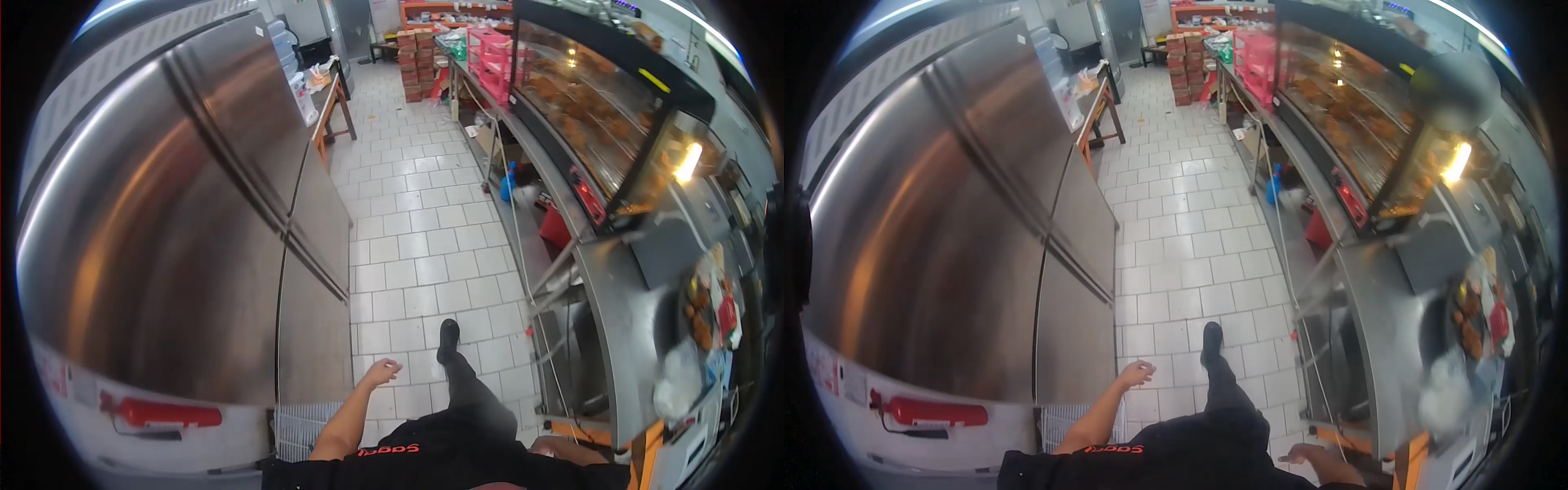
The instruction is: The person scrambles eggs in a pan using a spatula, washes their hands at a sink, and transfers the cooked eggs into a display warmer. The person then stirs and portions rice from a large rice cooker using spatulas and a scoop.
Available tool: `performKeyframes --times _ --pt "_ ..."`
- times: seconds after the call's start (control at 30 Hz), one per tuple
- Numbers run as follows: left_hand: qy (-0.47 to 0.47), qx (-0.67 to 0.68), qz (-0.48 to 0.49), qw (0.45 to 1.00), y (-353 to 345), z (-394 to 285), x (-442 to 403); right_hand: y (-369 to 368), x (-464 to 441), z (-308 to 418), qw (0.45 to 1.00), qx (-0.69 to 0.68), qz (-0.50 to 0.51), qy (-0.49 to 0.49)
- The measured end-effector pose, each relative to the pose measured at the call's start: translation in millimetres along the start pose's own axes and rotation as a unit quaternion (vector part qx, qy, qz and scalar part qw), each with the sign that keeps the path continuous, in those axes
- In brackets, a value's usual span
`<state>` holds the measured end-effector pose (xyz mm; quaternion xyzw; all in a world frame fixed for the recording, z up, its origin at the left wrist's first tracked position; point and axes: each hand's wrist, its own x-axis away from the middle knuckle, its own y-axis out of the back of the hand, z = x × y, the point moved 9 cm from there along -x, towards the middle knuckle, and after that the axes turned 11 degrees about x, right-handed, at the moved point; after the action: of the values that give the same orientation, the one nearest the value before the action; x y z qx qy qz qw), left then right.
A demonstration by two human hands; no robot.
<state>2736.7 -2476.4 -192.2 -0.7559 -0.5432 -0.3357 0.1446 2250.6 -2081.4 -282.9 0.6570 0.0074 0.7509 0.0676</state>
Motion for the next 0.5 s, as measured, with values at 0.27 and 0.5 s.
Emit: performKeyframes --times 0.27,0.5 --pt "0.181 0.123 -0.134 0.966 102.1 -82.4 -190.8 614.8 -81.5 -31.4 0.969 0.135 -0.200 -0.043" --pt "0.189 0.173 -0.088 0.963 120.4 -183.3 -333.9 1171.1 82.7 201.8 0.809 -0.106 -0.547 0.188"
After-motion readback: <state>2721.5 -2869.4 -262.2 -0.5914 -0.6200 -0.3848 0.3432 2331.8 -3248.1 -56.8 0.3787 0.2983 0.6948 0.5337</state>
